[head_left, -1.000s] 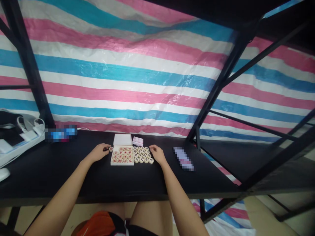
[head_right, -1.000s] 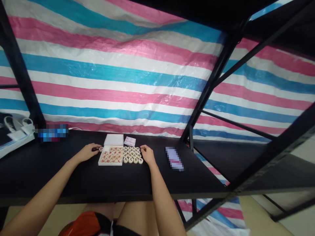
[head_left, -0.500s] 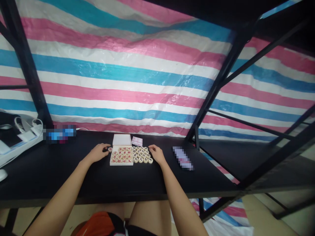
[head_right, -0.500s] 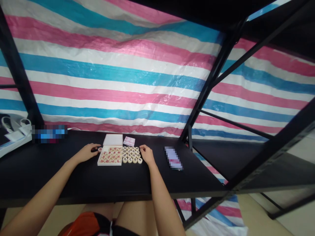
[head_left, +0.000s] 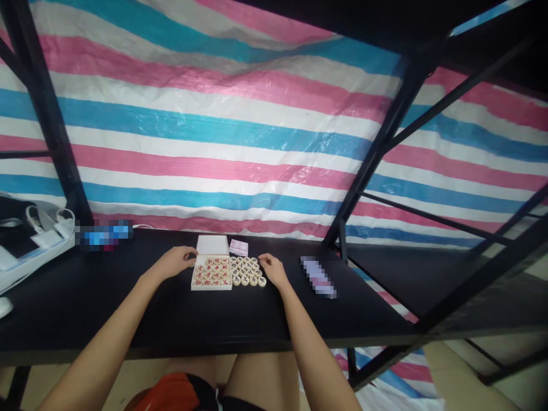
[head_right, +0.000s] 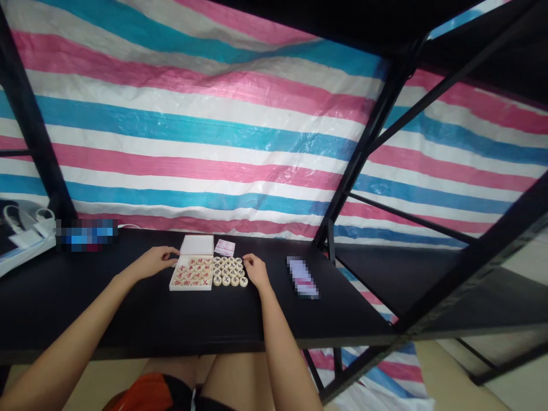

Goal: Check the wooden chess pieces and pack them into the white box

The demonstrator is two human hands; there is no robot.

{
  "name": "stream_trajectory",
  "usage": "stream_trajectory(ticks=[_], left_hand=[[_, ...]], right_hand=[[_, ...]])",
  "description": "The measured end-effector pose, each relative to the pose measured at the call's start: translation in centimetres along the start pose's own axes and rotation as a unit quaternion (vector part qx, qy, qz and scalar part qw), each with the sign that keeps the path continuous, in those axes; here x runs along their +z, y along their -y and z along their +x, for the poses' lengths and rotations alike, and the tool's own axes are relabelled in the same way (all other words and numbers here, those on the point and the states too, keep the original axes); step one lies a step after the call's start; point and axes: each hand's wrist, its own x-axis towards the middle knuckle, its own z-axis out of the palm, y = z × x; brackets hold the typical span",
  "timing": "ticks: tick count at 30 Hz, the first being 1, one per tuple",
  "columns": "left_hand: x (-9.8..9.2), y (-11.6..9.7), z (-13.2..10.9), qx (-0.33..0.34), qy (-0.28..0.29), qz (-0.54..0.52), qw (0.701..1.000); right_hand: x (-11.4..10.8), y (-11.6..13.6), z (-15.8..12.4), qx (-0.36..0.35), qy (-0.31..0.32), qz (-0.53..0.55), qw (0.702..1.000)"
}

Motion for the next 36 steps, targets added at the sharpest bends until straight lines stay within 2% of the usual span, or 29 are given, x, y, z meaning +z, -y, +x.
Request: stream_trajectory(ticks=[5, 10, 16, 20, 23, 26, 28, 31, 33, 36], left_hand=[[0.0, -2.6, 1.6, -0.018, 0.072, 0.065, 0.995], [0.7, -3.5, 2.4, -0.052, 0.112, 0.115, 0.986], [0.8, -3.9, 2.8, -0.065, 0.114, 0.125, 0.983], [-0.2, -4.4, 2.5, -0.055, 0.087, 0.11, 0.989], [-1.5, -3.7, 1.2, -0.036, 0.049, 0.086, 0.994], [-1.9, -1.7, -0.5, -0.016, 0.007, 0.052, 0.998], [-1.1, -0.1, -1.6, 0.001, -0.019, -0.039, 0.999], [0.7, 1.5, -2.4, -0.004, 0.002, -0.098, 0.995], [1.7, 1.9, -2.6, -0.012, -0.002, -0.109, 0.994], [2.1, 1.6, -2.6, -0.024, -0.017, -0.123, 0.992]], right_hand=[[0.0, 0.0, 0.1, 0.0, 0.001, 0.0, 1.0], [0.0, 0.0, 0.1, -0.001, 0.006, 0.0, 1.0], [-0.1, 0.1, 0.1, -0.003, 0.009, 0.002, 1.0], [-0.1, 0.1, 0.1, -0.003, 0.007, 0.002, 1.0], [-0.1, 0.1, 0.0, -0.002, 0.008, 0.0, 1.0], [-0.1, 0.2, 0.0, -0.002, 0.01, -0.001, 1.0], [-0.1, 0.2, 0.0, -0.001, 0.011, -0.002, 1.0], [0.0, 0.1, 0.0, 0.002, 0.011, -0.004, 1.0], [0.0, 0.1, 0.1, 0.002, 0.011, -0.005, 1.0], [0.0, 0.0, 0.0, 0.004, 0.008, -0.004, 1.0]])
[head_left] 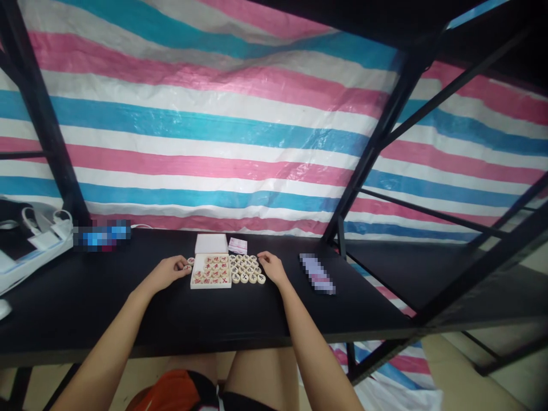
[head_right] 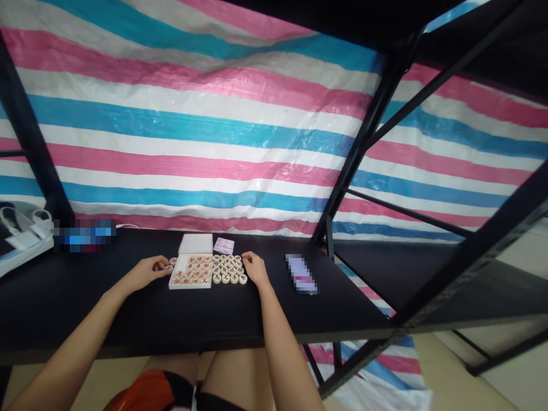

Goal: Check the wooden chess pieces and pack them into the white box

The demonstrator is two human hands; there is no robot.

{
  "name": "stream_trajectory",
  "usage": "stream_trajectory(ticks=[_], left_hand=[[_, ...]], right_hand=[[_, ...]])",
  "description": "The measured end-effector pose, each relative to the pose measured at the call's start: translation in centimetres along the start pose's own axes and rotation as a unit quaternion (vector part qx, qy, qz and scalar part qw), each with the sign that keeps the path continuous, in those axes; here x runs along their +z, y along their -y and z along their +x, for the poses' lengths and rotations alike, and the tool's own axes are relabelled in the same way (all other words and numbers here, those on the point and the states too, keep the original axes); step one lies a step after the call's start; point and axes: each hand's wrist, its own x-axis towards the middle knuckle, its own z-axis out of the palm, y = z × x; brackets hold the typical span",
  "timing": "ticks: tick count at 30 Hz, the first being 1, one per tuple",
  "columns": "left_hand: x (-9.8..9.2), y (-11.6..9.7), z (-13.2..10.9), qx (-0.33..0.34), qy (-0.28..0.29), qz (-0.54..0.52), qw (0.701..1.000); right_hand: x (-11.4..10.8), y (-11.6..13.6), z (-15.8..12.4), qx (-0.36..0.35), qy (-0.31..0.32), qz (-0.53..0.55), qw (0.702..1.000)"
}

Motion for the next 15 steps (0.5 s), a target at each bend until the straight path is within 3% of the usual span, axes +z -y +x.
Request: stream_trajectory(ticks=[6, 11, 15], left_hand=[[-0.5, -0.7, -0.3, 0.014, 0.001, -0.009, 1.0], [-0.4, -1.5, -0.6, 0.044, -0.039, 0.0, 0.998], [0.5, -2.5, -0.7, 0.051, 0.012, 0.01, 0.999]], right_hand=[[0.0, 0.1, -0.1, -0.002, 0.0, 0.003, 1.0], [-0.1, 0.3, -0.1, -0.003, 0.0, 0.003, 1.0], [-0.1, 0.3, -0.1, 0.0, -0.001, 0.003, 1.0]])
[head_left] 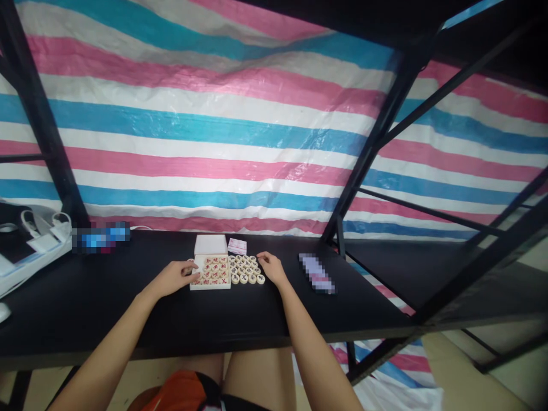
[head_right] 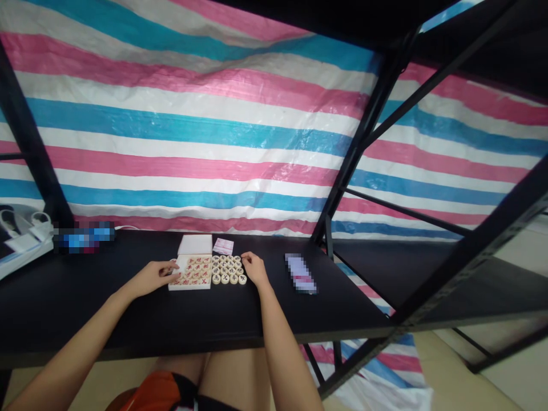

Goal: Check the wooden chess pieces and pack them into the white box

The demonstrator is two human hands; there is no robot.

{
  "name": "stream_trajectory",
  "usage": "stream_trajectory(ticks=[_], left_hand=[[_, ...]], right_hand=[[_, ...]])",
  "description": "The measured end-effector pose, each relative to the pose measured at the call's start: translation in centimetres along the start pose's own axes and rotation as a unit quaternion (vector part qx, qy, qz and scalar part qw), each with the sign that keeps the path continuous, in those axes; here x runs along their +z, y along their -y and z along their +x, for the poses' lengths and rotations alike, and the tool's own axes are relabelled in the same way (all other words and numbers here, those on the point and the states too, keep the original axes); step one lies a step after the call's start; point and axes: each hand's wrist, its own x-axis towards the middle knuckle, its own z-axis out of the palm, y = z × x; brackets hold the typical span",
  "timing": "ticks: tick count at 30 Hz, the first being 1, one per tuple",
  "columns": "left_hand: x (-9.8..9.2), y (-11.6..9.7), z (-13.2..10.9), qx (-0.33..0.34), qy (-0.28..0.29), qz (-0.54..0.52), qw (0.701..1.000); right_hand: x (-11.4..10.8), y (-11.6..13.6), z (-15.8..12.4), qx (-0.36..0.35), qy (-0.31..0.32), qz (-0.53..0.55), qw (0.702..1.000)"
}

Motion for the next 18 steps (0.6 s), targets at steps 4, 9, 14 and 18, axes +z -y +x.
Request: stream_trajectory(ticks=[4, 9, 14, 18], left_hand=[[0.45, -0.48, 0.14, -0.021, 0.032, 0.024, 0.999], [0.65, -0.33, 0.48, -0.038, 0.033, 0.015, 0.999], [1.09, -0.17, 0.7, -0.039, 0.023, 0.005, 0.999], [1.16, -0.03, 0.74, -0.03, 0.017, 0.001, 0.999]], right_hand=[[0.01, -0.14, 0.1, 0.0, 0.003, 0.001, 1.0], [0.07, -0.21, 0.13, -0.003, 0.005, 0.002, 1.0], [0.07, -0.07, 0.06, -0.002, 0.004, 0.001, 1.0], [0.02, -0.05, 0.05, 0.002, 0.004, 0.001, 1.0]])
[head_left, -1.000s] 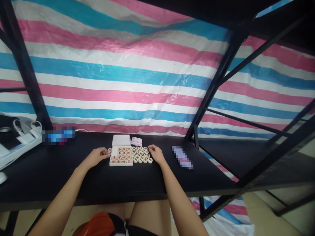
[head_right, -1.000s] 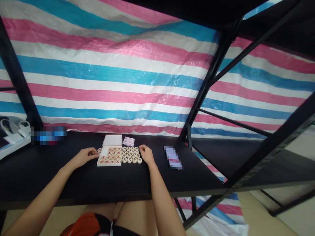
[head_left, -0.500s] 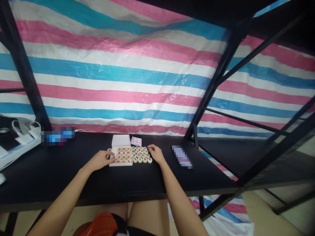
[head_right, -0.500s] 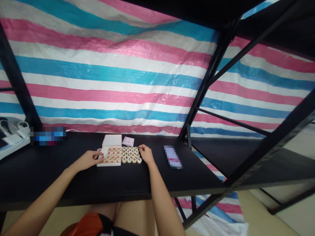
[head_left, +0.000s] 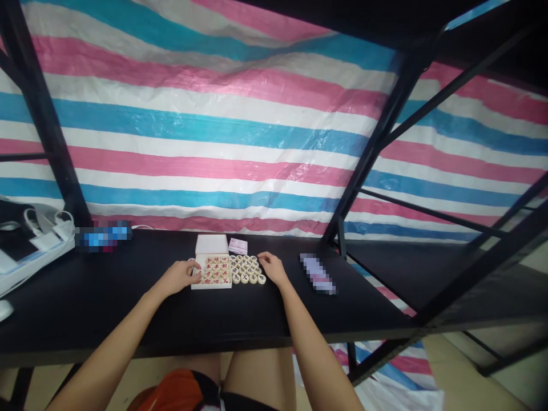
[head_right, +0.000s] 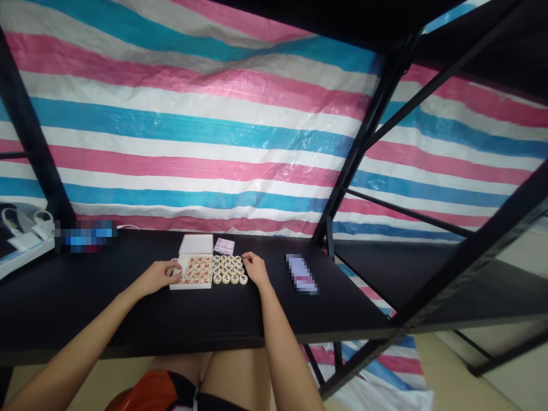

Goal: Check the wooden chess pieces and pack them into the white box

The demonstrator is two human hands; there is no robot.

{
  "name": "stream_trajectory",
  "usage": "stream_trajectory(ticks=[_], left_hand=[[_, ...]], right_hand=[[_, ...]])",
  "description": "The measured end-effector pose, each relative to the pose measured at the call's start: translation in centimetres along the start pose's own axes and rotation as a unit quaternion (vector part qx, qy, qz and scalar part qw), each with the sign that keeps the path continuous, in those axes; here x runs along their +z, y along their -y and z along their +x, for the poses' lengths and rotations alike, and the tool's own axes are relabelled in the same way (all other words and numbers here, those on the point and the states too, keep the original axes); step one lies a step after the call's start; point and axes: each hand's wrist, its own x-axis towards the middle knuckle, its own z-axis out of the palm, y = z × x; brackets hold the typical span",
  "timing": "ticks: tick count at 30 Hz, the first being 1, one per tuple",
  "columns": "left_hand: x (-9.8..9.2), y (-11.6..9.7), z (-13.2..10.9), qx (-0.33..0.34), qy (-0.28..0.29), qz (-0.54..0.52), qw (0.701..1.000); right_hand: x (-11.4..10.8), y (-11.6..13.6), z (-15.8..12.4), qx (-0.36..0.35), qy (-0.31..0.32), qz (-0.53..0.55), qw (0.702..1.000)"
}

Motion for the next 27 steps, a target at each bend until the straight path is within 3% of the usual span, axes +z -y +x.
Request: stream_trajectory(ticks=[11, 19, 24, 27], left_hand=[[-0.1, 0.0, 0.0, 0.095, -0.039, -0.046, 0.994], [-2.2, 1.6, -0.1, 0.006, -0.097, -0.13, 0.987], [-3.5, 3.7, -0.7, -0.044, -0.018, -0.171, 0.984], [-3.2, 4.0, -0.7, -0.053, 0.006, -0.128, 0.99]], right_hand=[[0.0, -0.1, 0.0, -0.005, -0.002, 0.001, 1.0], [0.1, -0.3, 0.1, -0.006, 0.001, 0.001, 1.0], [0.0, -0.1, 0.0, -0.006, 0.0, 0.0, 1.0], [0.0, 0.0, -0.1, -0.005, -0.001, -0.003, 1.0]])
